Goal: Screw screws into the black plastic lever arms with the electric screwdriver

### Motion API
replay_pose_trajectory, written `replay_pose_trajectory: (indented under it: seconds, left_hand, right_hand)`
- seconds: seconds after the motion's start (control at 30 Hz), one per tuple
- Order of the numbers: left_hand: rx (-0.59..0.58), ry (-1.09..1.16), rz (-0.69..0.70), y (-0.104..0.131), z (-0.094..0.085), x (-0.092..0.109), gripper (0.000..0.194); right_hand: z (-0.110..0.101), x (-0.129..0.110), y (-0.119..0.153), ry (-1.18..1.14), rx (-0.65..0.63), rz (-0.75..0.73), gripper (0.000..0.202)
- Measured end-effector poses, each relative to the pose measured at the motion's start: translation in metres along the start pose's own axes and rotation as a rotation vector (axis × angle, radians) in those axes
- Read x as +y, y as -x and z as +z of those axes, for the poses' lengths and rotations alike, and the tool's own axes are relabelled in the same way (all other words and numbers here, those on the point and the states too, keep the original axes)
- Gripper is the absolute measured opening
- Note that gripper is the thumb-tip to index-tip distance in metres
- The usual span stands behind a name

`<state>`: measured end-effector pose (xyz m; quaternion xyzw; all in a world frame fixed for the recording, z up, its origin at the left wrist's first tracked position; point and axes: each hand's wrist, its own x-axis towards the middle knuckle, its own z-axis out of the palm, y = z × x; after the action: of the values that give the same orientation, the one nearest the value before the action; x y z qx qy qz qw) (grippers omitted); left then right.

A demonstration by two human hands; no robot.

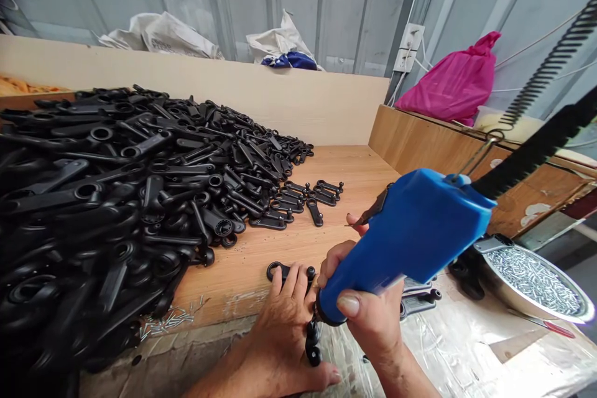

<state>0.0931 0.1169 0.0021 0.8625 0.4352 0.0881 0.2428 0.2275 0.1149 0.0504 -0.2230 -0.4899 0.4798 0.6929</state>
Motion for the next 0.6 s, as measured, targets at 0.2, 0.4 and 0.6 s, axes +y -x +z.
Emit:
replay_pose_trajectory:
  seconds: [0.2,0.4,0.6]
  left_hand:
    - [0.02,-0.001,0.007,0.0,-0.004,0.002,0.105]
    - [0.013,-0.02,0.036,-0.001,-0.001,-0.001,0.101]
    - [0.047,-0.032,0.084,-0.002,0.01,-0.008,0.097]
  right_hand:
    - [-0.001,0.001,0.002,0.029,-0.016,0.023,0.055]
    - [0.0,0.0,0.006,0.091,-0.105,0.117,0.039]
    - [-0.002,0.001,0.008,0.286,-0.205,0.043,0.037]
